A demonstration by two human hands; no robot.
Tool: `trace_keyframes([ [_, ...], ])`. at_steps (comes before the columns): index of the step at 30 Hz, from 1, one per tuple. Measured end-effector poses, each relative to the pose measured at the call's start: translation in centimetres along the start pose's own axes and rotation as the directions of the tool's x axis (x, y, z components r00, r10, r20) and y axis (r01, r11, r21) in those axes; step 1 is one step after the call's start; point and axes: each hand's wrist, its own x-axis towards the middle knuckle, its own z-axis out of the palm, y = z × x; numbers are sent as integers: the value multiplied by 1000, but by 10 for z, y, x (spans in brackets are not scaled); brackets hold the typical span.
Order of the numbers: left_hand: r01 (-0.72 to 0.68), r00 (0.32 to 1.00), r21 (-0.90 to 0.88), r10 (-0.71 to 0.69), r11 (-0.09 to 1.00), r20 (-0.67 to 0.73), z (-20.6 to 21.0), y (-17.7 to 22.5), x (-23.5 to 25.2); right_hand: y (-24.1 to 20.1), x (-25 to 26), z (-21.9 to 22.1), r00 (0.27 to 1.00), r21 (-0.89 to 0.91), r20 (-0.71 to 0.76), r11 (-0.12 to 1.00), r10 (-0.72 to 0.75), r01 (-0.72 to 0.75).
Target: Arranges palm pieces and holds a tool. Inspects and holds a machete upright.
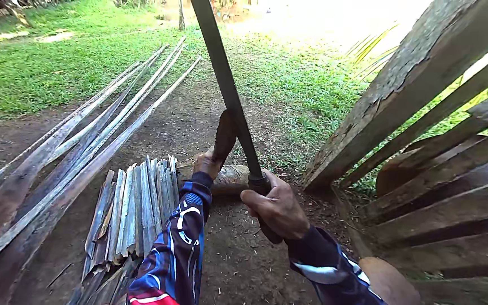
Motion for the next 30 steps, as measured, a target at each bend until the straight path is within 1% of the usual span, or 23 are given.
trace_keyframes([
  [2, -37, 999, 9, 37, 999, -16, -5, 4, -9, -18, -10, -9, 996, 173, 90, 984, 16, -32],
  [3, -71, 997, 21, 72, 997, -22, -7, 6, -13, -24, -14, -11, 994, 208, 107, 977, 12, -35],
  [4, -103, 994, 26, 103, 994, -23, -8, 7, -16, -27, -16, -12, 996, 181, 92, 983, 0, -17],
  [7, -86, 996, 50, 86, 995, -1, -8, 0, -12, -6, -4, -3, 998, -105, -1, 993, -61, 60],
  [8, -74, 997, 55, 75, 996, -14, -6, -7, -10, 1, -1, -2, 998, -131, 11, 990, -60, 61],
  [10, -34, 999, 45, 35, 998, -15, -11, -5, -15, -6, -5, -3, 996, -36, 95, 999, 4, -1],
  [12, 41, 998, 6, -41, 999, 40, -31, 38, -46, -18, -14, -4, 985, 70, 161, 995, 60, -72],
  [13, 89, 994, -4, -89, 996, 64, -42, 66, -62, -22, -17, -4, 986, 51, 152, 995, 72, -81],
  [15, 181, 982, -36, -178, 983, 60, -52, 99, -74, -21, -17, -3, 997, -126, 72, 992, 38, -29],
  [16, 186, 982, -51, -184, 981, 52, -51, 99, -72, -17, -15, -2, 999, -215, 33, 977, -1, 8],
  [17, 147, 989, -56, -145, 988, 29, -46, 87, -66, -13, -15, 0, 999, -261, 13, 965, -32, 34],
  [18, 75, 997, -41, -76, 996, -11, -36, 67, -57, -10, -15, 0, 999, -244, 23, 969, -37, 42],
  [19, -14, 997, 5, 14, 1000, -74, -24, 41, -47, -12, -15, -1, 998, -140, 69, 990, -9, 19],
  [20, -75, 989, 60, 82, 995, -120, -14, 17, -36, -17, -16, -1, 988, 49, 146, 998, 40, -48],
  [21, -10, 999, 83, 13, 997, -29, -19, 17, -32, -24, -17, -1, 971, 222, 227, 966, 78, -130],
  [22, 27, 999, 85, -23, 996, -39, -19, 17, -29, -29, -17, -1, 960, 302, 263, 937, 96, -177],
  [23, 74, 997, 78, -72, 994, -29, -25, 32, -33, -30, -17, 0, 968, 271, 229, 949, 101, -163],
  [24, 167, 982, 86, -173, 982, 74, -42, 63, -40, -28, -14, -1, 985, 156, 152, 982, 80, -104],
  [25, 262, 938, 110, -280, 959, 203, -59, 94, -43, -22, -12, -3, 998, 9, 58, 1000, 28, -29],
  [26, 267, 919, 140, -295, 954, 261, -65, 100, -41, -18, -9, -6, 999, -104, -9, 993, -50, 49],
  [27, 59, 998, 72, -60, 996, 13, -40, 63, -37, -17, -6, -9, 990, -152, -40, 980, -134, 127],
  [28, -25, 997, 28, 27, 999, -71, -25, 32, -26, -16, -7, -10, 978, -150, -52, 969, -204, 195],
  [30, -2, 998, -5, 2, 1000, -70, -11, -5, -12, -17, -9, -10, 960, -116, -50, 957, -274, 267],
])
